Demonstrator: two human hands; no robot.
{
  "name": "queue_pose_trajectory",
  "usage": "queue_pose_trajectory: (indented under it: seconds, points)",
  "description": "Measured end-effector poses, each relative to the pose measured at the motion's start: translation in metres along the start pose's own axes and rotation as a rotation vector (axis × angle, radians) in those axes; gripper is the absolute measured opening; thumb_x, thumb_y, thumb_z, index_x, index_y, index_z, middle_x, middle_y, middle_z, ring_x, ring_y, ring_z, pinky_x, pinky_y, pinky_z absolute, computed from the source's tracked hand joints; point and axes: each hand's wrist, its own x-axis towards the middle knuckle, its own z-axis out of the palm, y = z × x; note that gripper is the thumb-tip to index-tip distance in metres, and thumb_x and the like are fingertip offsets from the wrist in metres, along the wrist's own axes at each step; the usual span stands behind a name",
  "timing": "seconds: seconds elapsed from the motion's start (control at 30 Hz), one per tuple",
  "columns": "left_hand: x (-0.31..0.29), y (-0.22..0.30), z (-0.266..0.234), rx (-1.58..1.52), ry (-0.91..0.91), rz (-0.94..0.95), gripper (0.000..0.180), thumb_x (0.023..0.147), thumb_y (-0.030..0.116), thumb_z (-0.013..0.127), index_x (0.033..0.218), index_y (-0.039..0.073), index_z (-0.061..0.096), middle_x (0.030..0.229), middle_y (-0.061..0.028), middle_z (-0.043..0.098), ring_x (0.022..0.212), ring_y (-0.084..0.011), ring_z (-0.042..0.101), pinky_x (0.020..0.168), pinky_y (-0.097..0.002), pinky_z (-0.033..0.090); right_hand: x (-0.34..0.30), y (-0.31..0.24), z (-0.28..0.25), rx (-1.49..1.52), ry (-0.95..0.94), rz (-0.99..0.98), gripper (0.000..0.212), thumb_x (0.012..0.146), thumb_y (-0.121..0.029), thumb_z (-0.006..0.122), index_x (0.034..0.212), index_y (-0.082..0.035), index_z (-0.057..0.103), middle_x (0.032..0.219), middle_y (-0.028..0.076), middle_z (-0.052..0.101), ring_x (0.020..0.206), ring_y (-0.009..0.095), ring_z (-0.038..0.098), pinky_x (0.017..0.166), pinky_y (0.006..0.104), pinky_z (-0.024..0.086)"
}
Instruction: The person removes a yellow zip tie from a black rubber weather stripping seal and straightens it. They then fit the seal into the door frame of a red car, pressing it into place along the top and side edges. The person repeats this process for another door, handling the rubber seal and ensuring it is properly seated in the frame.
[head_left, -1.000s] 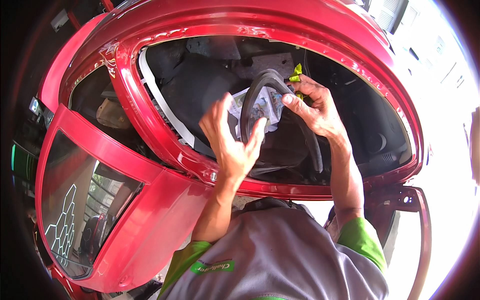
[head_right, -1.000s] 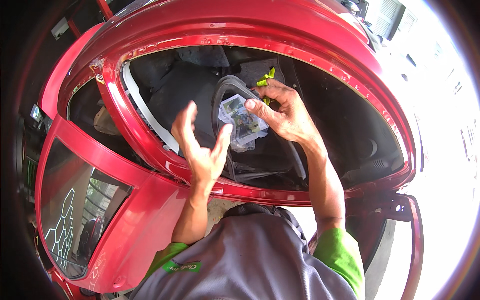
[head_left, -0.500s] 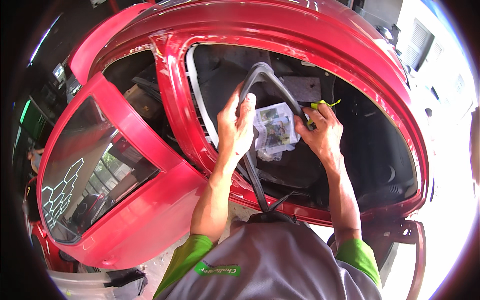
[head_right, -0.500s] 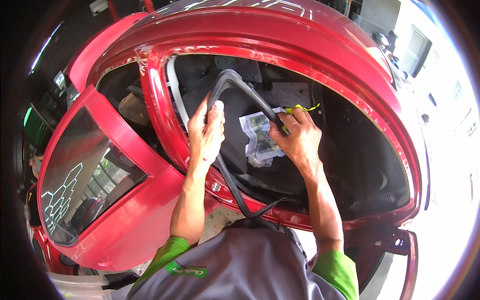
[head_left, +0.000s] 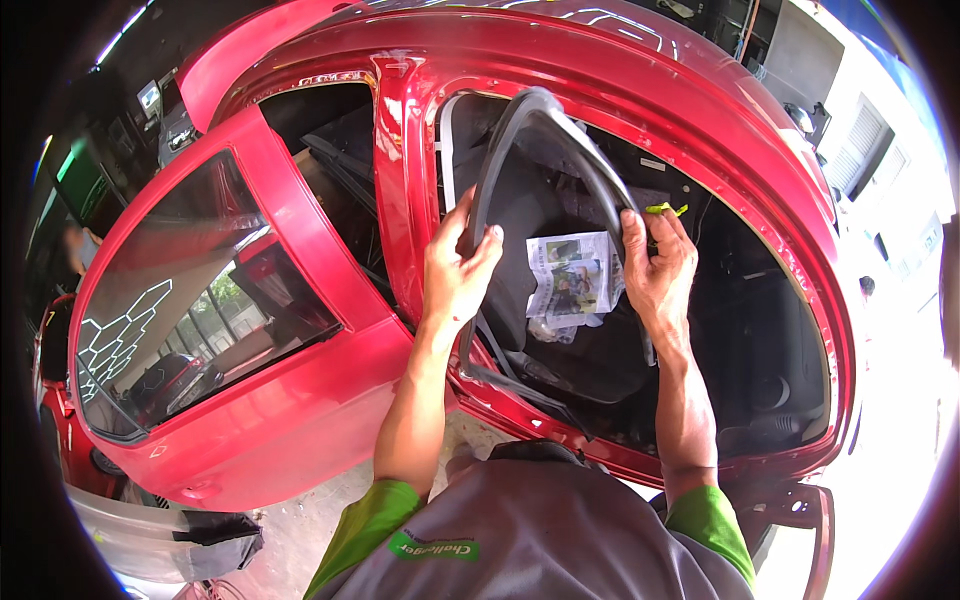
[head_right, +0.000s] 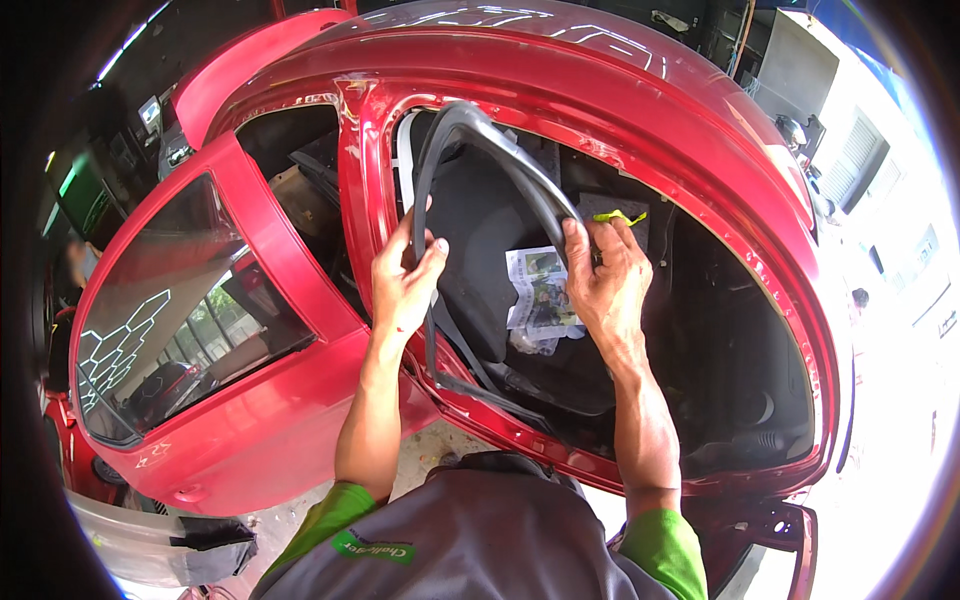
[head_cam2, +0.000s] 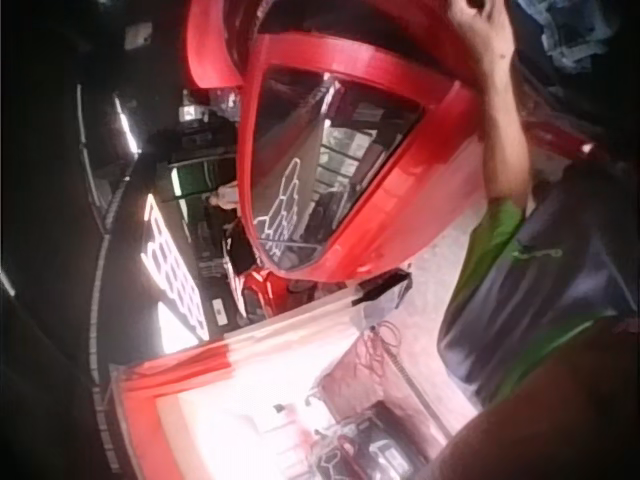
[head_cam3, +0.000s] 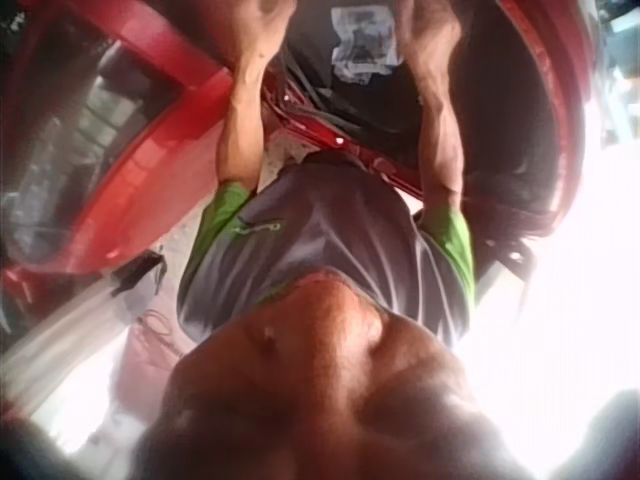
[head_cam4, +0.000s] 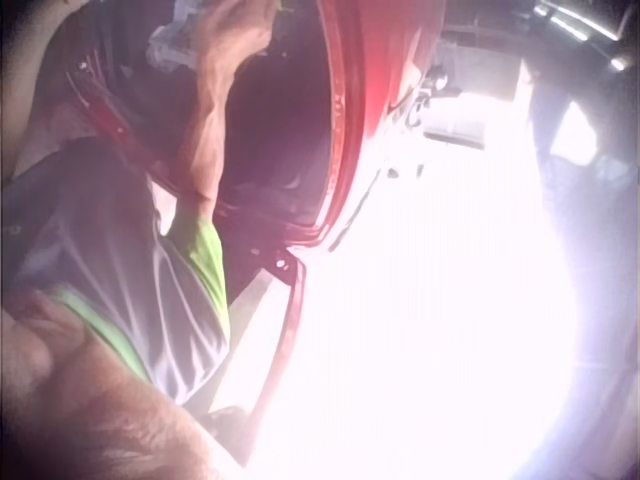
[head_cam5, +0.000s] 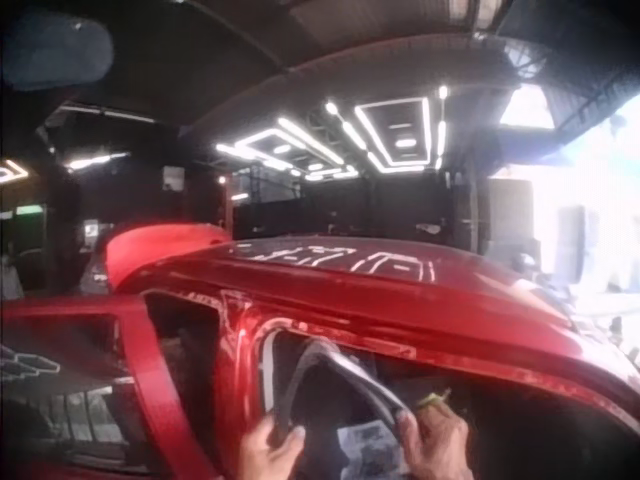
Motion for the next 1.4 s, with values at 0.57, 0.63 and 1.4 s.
queue_pose_trajectory:
  seconds: [0.57,0.63,1.4]
  points:
    - [-0.017,-0.029,-0.022,-0.003,-0.025,0.019,0.052,0.100,0.009,0.068,0.149,0.003,0.053,0.095,0.0001,0.062,0.070,-0.0034,0.051,0.062,-0.0198,0.044,-0.007,0.003,0.006,-0.014,0.103,0.008,0.028,0.087,-0.021,0.085,0.095,0.004,0.074,0.083,0.013,0.064,0.073,0.024,0.064,0.067,0.0347,0.052]
    - [-0.015,-0.030,-0.024,0.060,-0.062,0.105,0.053,0.096,0.000,0.069,0.147,0.001,0.053,0.103,-0.0018,0.062,0.080,-0.0053,0.054,0.073,-0.0212,0.049,-0.011,0.008,-0.002,-0.011,0.126,0.030,0.027,0.089,-0.020,0.082,0.094,0.005,0.073,0.082,0.013,0.064,0.075,0.025,0.064,0.070,0.0356,0.052]
    - [-0.044,-0.086,-0.050,0.086,0.299,-0.077,0.027,0.108,0.028,0.057,0.125,0.007,0.059,0.076,0.0028,0.057,0.064,-0.0065,0.053,0.059,-0.0247,0.045,-0.100,0.094,-0.178,-0.252,0.828,0.258,0.029,0.097,-0.027,0.069,0.097,0.002,0.068,0.086,0.008,0.062,0.077,0.016,0.056,0.068,0.0321,0.048]
